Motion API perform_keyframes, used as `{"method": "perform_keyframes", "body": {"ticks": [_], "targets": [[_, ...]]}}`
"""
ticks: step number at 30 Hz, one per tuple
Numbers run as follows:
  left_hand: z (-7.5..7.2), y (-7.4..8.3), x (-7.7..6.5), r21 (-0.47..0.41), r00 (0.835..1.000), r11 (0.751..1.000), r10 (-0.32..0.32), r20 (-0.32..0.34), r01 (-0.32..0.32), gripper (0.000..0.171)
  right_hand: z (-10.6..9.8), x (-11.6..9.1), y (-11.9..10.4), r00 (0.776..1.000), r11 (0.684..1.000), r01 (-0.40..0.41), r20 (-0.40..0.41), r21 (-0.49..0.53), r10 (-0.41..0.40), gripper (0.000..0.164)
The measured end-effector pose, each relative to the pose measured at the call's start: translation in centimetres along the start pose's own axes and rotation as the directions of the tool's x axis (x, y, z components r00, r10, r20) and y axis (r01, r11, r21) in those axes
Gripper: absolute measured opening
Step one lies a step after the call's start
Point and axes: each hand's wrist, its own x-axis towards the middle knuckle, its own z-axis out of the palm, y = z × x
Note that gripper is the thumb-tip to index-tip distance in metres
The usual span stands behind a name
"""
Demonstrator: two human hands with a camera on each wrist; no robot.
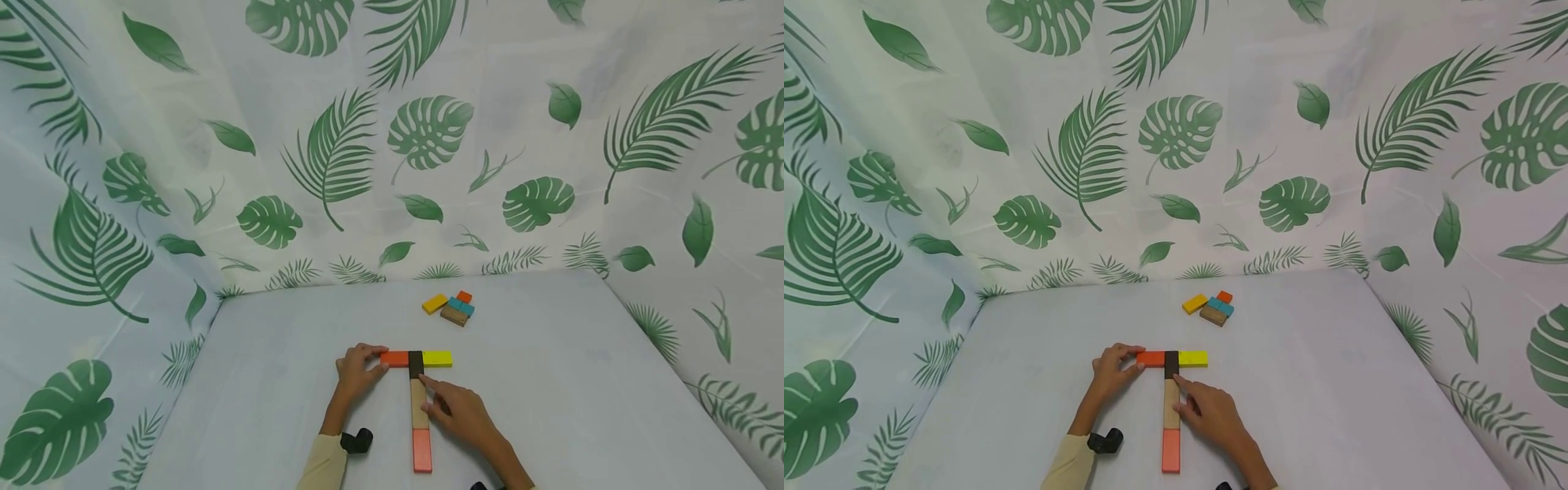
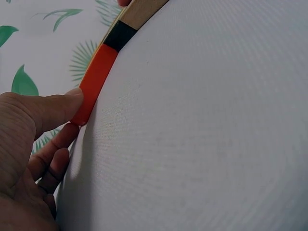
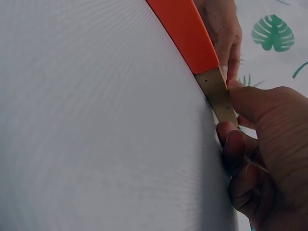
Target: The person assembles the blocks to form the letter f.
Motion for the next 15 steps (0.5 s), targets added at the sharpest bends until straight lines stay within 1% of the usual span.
{"method": "perform_keyframes", "body": {"ticks": [6, 11, 15], "targets": [[0.04, -0.05, 0.00, 0.010, 1.000, 1.000, -0.016, -0.003, 0.016, 0.030, 0.03, -0.04, -0.22, 1.000, 1.000, -0.004, -0.003, -0.003, 0.004, 0.050], [-0.13, 0.16, 0.03, 0.010, 1.000, 1.000, 0.005, -0.009, -0.005, 0.030, 0.08, 0.02, -0.06, 1.000, 1.000, 0.000, 0.004, -0.001, 0.000, 0.051], [-0.26, 0.30, -0.03, -0.004, 1.000, 1.000, -0.002, 0.000, 0.002, 0.029, 0.10, 0.02, 0.06, 1.000, 1.000, 0.000, 0.011, 0.007, 0.000, 0.052]]}}
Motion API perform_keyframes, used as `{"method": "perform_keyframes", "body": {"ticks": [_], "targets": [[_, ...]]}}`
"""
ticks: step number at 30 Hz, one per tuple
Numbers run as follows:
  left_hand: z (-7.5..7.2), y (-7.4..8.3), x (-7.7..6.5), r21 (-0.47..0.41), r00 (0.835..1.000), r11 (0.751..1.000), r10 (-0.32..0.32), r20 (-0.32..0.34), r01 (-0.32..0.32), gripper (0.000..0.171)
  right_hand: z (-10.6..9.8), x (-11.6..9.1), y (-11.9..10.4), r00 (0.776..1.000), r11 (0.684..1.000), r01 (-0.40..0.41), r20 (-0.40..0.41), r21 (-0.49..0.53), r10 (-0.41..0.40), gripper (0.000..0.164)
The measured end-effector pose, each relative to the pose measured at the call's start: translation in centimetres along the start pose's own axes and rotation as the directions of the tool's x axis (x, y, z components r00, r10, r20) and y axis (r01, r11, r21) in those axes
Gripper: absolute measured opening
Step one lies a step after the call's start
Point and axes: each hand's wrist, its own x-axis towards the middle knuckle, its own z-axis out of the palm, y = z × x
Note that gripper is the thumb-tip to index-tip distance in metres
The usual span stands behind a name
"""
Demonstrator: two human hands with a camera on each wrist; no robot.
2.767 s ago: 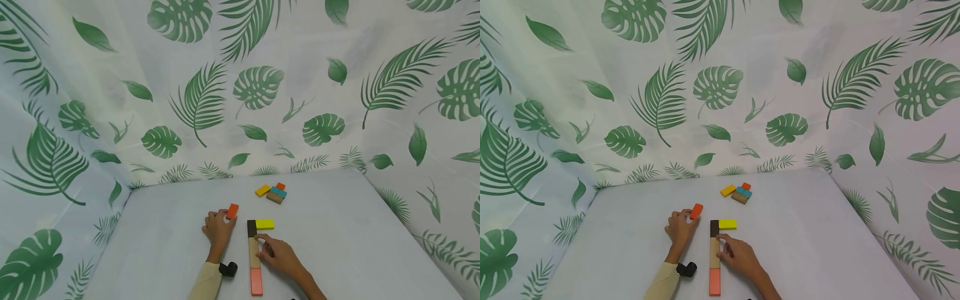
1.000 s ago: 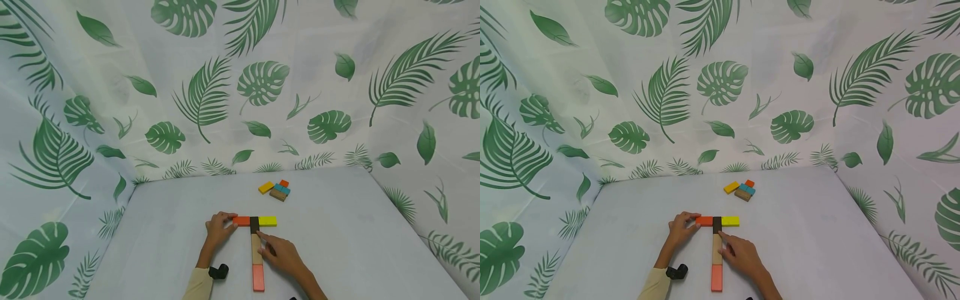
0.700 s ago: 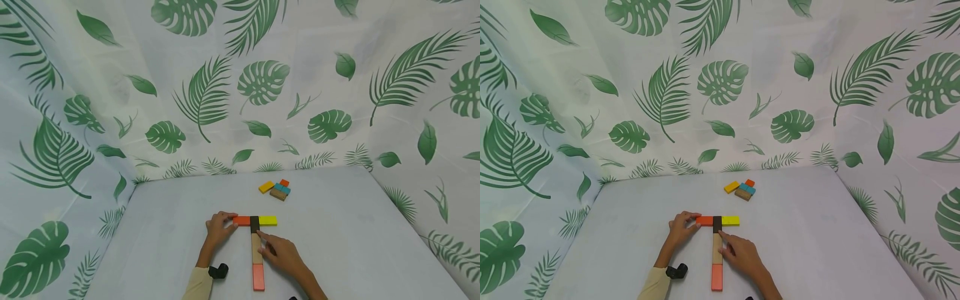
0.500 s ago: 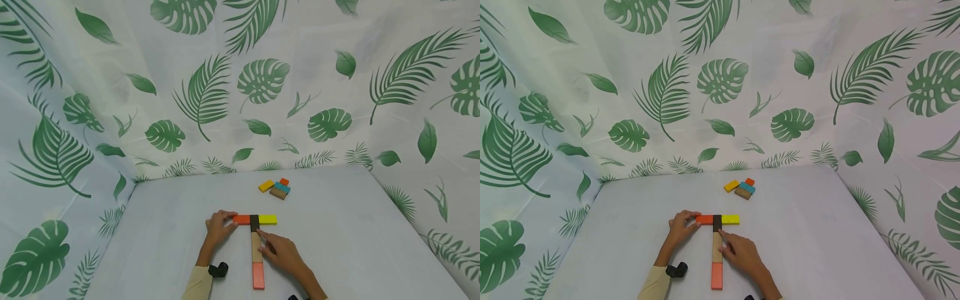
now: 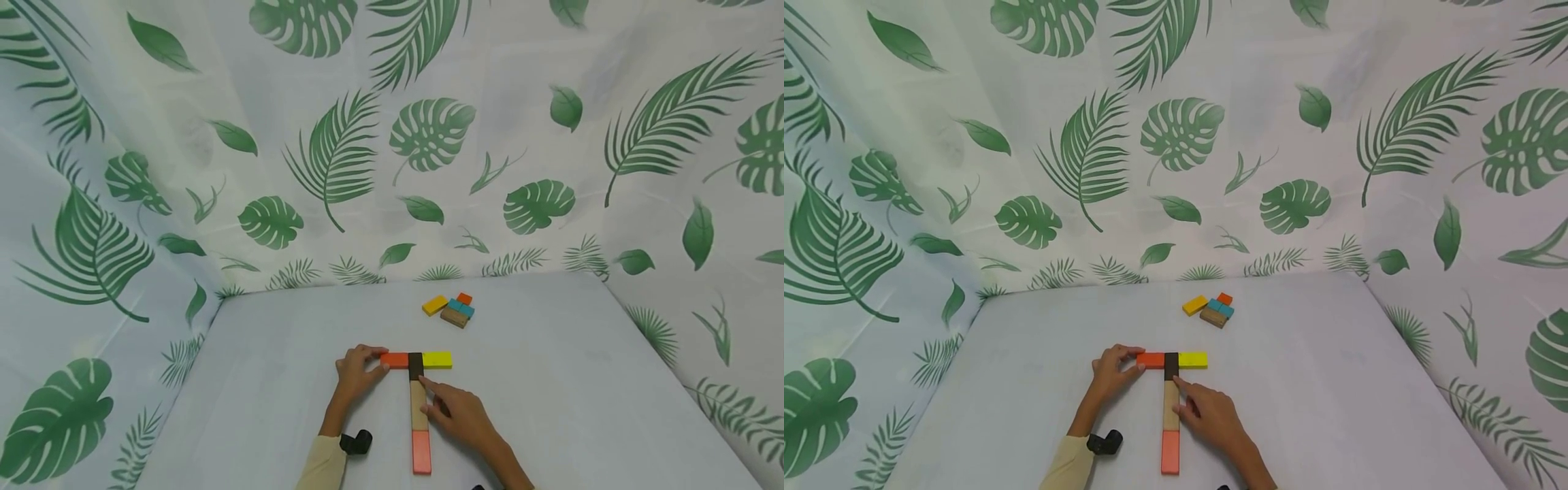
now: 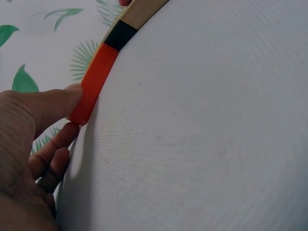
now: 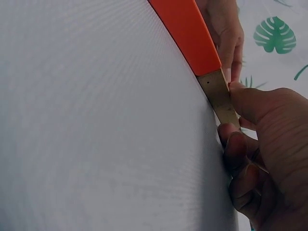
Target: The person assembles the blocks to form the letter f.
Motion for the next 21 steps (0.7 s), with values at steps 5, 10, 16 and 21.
{"method": "perform_keyframes", "body": {"ticks": [5, 10, 16, 21], "targets": [[-0.15, 0.01, -0.01, -0.028, 1.000, 0.999, -0.015, 0.000, 0.015, 0.029, 0.00, -0.03, -0.11, 1.000, 1.000, -0.003, 0.002, -0.003, 0.003, 0.052], [-0.19, -0.10, 0.10, -0.059, 1.000, 0.998, -0.019, -0.002, 0.019, 0.028, -0.06, 0.08, -0.15, 1.000, 1.000, -0.014, 0.000, -0.010, 0.014, 0.052], [-0.02, -0.50, 0.07, -0.051, 1.000, 0.999, 0.010, -0.022, -0.011, 0.027, -0.11, 0.11, -0.16, 1.000, 1.000, -0.016, 0.010, -0.008, 0.016, 0.052], [0.06, -0.70, -0.04, -0.062, 0.999, 0.997, 0.031, -0.041, -0.034, 0.026, -0.05, 0.06, -0.22, 1.000, 1.000, 0.011, -0.002, -0.010, -0.011, 0.051]]}}
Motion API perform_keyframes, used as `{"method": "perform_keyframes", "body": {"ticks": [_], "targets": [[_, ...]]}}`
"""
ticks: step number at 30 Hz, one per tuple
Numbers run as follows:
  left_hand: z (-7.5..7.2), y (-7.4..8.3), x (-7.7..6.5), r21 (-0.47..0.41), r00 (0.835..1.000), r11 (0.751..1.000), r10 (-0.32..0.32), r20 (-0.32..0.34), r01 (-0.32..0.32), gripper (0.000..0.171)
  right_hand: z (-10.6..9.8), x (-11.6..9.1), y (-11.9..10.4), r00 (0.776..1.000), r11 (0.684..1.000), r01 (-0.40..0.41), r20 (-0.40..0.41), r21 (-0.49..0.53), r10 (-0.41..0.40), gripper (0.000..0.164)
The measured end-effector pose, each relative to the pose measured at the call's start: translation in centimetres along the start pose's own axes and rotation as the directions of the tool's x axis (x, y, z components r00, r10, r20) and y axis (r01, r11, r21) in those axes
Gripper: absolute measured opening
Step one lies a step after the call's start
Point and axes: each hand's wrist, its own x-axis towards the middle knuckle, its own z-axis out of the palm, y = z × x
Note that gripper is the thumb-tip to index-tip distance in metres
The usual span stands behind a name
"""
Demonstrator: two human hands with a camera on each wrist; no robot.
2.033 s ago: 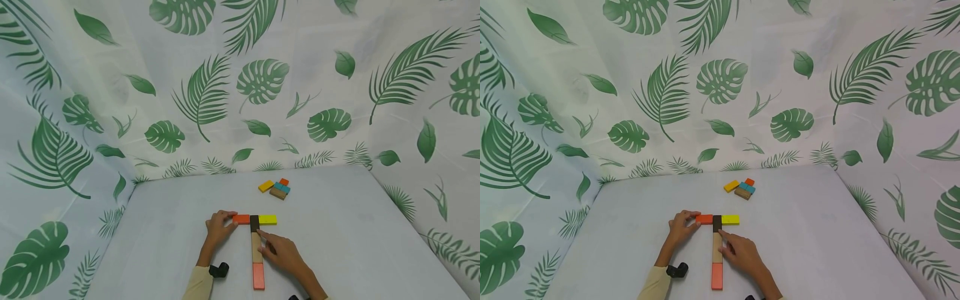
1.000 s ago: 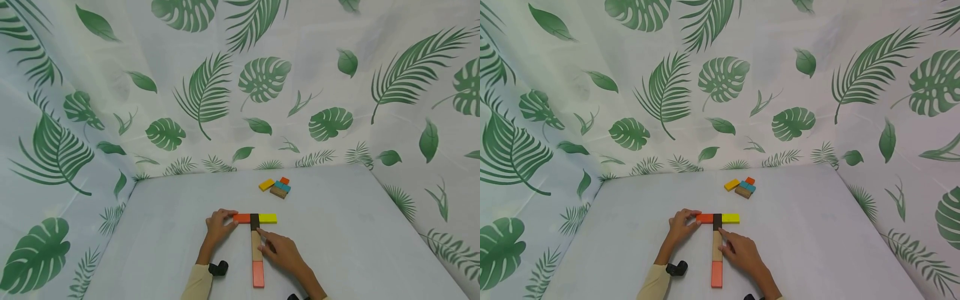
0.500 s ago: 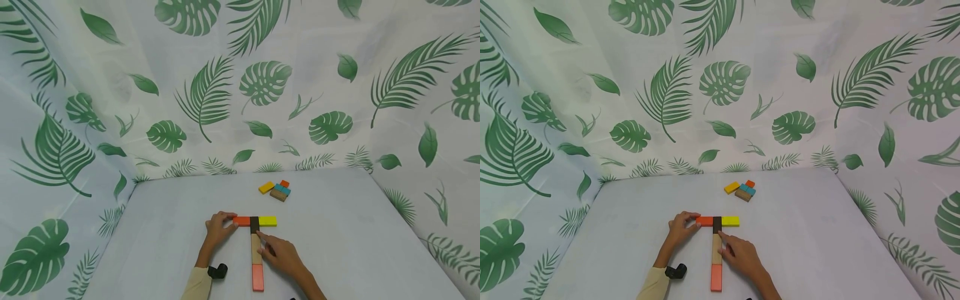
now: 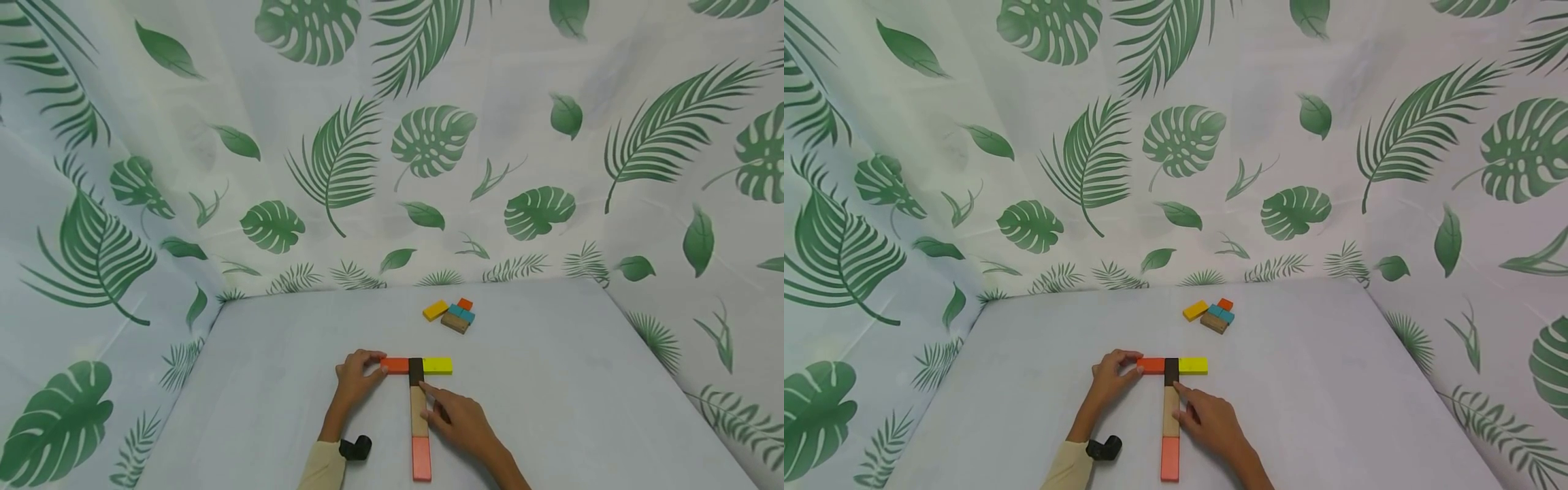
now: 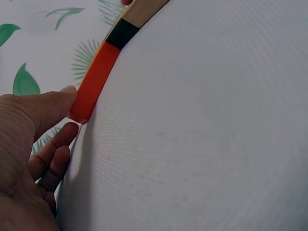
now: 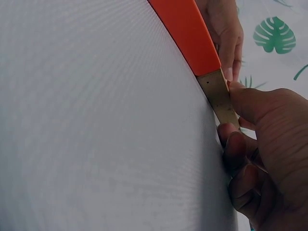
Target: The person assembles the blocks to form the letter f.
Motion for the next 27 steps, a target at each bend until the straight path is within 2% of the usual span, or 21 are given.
{"method": "perform_keyframes", "body": {"ticks": [14, 19, 27], "targets": [[-0.17, 0.29, -0.24, -0.016, 1.000, 1.000, -0.012, -0.006, 0.012, 0.028, 0.00, -0.15, -0.22, 1.000, 1.000, 0.001, -0.005, 0.007, -0.001, 0.050], [-0.21, 0.22, -0.21, -0.037, 1.000, 0.999, -0.020, 0.013, 0.020, 0.028, 0.05, -0.14, -0.09, 1.000, 1.000, -0.015, 0.011, -0.008, 0.015, 0.051], [-0.17, -0.10, 0.12, -0.044, 1.000, 0.999, 0.004, 0.020, -0.003, 0.027, 0.11, -0.10, 0.06, 1.000, 1.000, -0.021, 0.006, -0.022, 0.021, 0.051]]}}
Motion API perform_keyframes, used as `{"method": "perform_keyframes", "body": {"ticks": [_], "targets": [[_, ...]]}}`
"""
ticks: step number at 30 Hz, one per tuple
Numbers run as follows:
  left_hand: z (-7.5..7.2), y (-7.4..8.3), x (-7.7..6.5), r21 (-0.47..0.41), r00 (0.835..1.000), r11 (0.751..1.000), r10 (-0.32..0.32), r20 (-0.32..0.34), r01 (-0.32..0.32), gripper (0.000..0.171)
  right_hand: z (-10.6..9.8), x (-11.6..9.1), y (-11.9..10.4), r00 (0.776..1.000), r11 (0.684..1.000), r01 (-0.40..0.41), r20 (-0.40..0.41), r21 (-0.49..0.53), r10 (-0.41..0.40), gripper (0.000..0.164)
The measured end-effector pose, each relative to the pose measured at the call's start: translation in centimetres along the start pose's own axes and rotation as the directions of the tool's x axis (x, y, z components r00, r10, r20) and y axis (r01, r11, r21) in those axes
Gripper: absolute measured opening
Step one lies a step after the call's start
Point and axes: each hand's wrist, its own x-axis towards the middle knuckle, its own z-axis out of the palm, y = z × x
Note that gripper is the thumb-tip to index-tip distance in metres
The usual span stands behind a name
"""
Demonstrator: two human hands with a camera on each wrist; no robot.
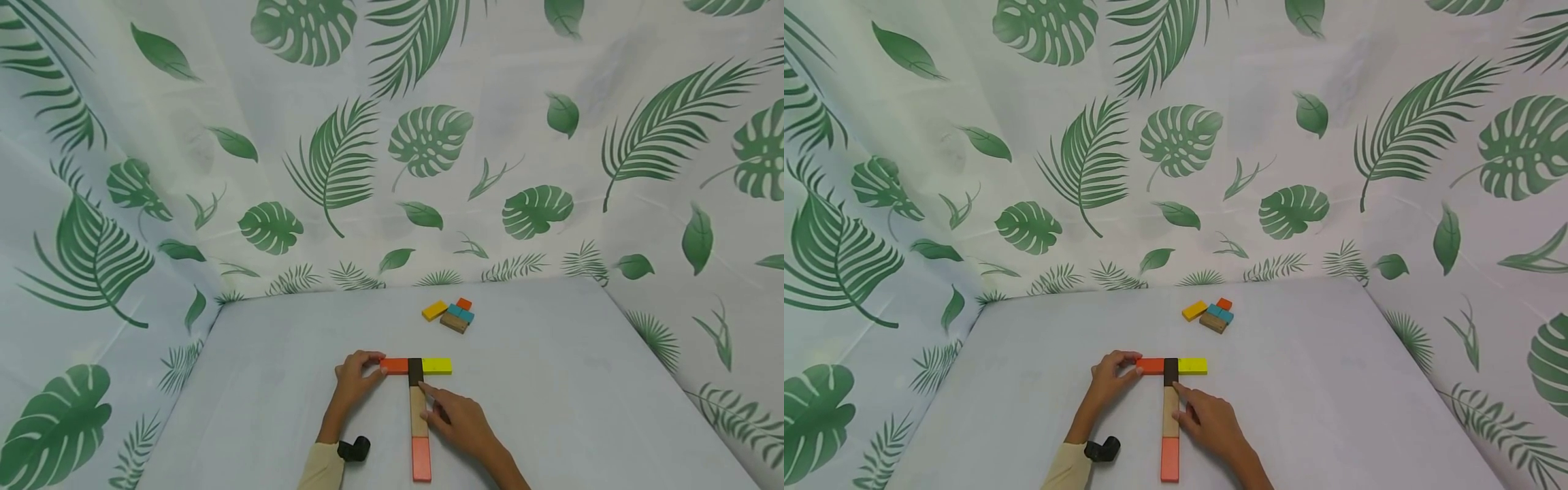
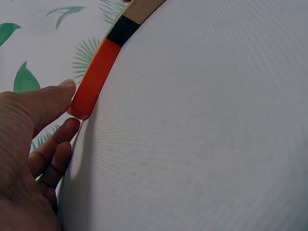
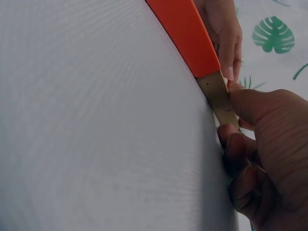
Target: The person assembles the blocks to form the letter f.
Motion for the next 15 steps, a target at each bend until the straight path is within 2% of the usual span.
{"method": "perform_keyframes", "body": {"ticks": [10, 15], "targets": [[0.06, 0.25, -0.18, 0.046, 1.000, 0.999, 0.025, -0.018, -0.024, 0.025, 0.00, -0.05, 0.00, 1.000, 1.000, 0.001, 0.002, -0.004, -0.001, 0.051], [0.01, 0.41, -0.18, 0.043, 0.999, 0.999, 0.029, -0.027, -0.027, 0.026, -0.02, 0.00, -0.06, 1.000, 1.000, 0.006, -0.005, -0.001, -0.006, 0.051]]}}
